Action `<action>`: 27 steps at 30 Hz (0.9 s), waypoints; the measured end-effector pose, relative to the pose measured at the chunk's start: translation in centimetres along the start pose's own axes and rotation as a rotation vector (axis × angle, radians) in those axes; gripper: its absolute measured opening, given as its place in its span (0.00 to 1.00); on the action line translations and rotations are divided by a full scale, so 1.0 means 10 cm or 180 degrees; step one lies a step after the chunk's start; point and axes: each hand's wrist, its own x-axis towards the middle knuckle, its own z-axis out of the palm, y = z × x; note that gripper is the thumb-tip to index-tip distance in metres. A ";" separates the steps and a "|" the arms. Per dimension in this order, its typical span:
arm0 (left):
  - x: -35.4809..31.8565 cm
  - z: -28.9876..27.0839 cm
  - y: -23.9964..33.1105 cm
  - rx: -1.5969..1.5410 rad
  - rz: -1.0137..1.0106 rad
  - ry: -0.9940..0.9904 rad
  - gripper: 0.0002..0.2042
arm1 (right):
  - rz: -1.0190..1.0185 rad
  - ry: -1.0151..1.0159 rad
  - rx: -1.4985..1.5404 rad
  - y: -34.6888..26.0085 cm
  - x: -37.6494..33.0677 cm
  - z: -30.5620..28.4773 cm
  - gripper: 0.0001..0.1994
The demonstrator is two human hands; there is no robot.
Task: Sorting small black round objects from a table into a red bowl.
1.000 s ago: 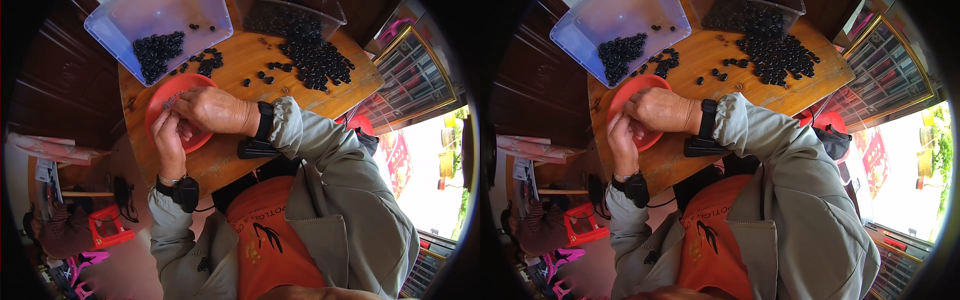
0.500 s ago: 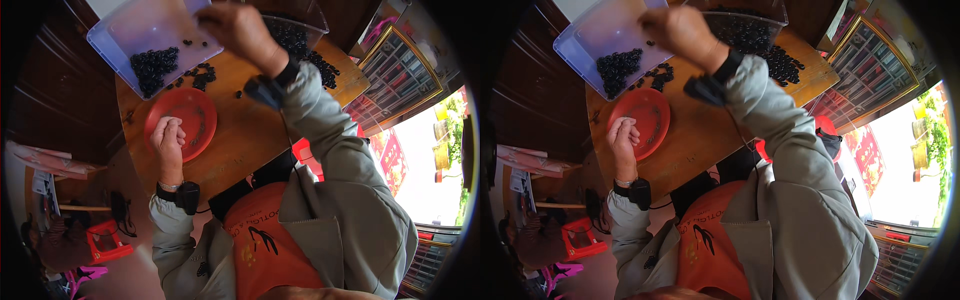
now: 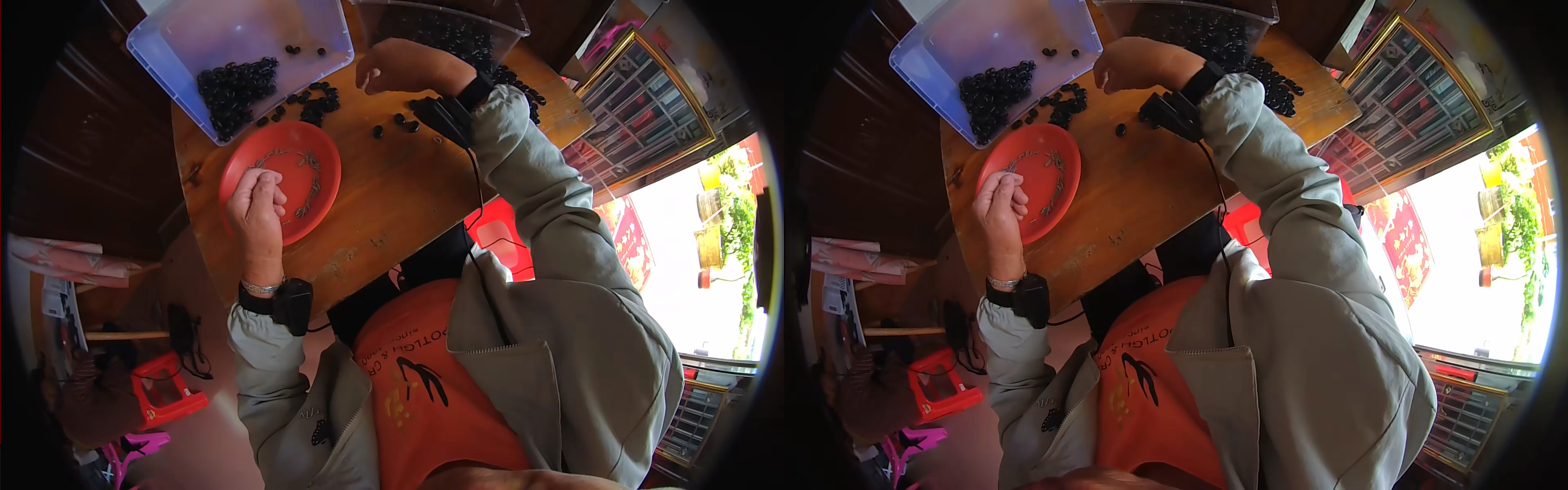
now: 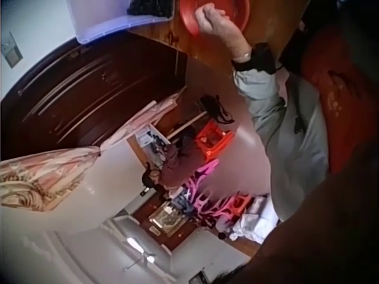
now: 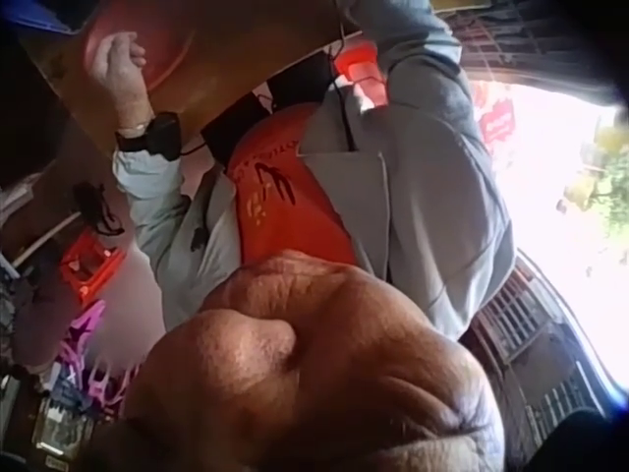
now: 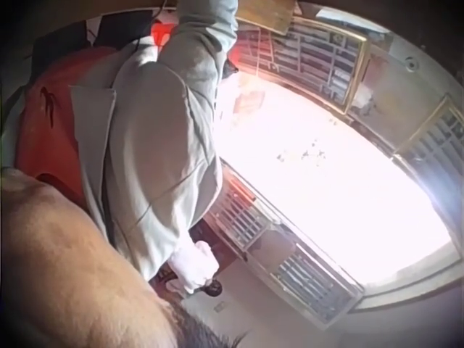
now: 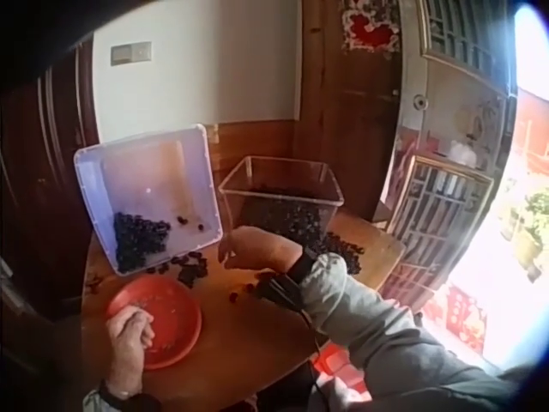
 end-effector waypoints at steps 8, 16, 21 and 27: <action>0.00 -0.01 0.03 0.0032 -0.0027 0.0102 0.09 | 0.0206 -0.0466 -0.0256 0.09 0.06 0.20 0.11; 0.02 0.01 0.00 0.0101 -0.0041 0.0083 0.09 | 0.0336 0.0200 -0.0392 0.07 0.53 0.69 0.13; 0.01 0.00 0.02 0.0047 -0.0021 0.0166 0.09 | -0.0238 0.0243 -0.0580 0.07 0.65 0.86 0.14; 0.02 -0.05 0.00 0.0290 -0.0105 -0.0027 0.09 | -0.0236 -0.0394 -0.0298 0.05 0.51 0.73 0.11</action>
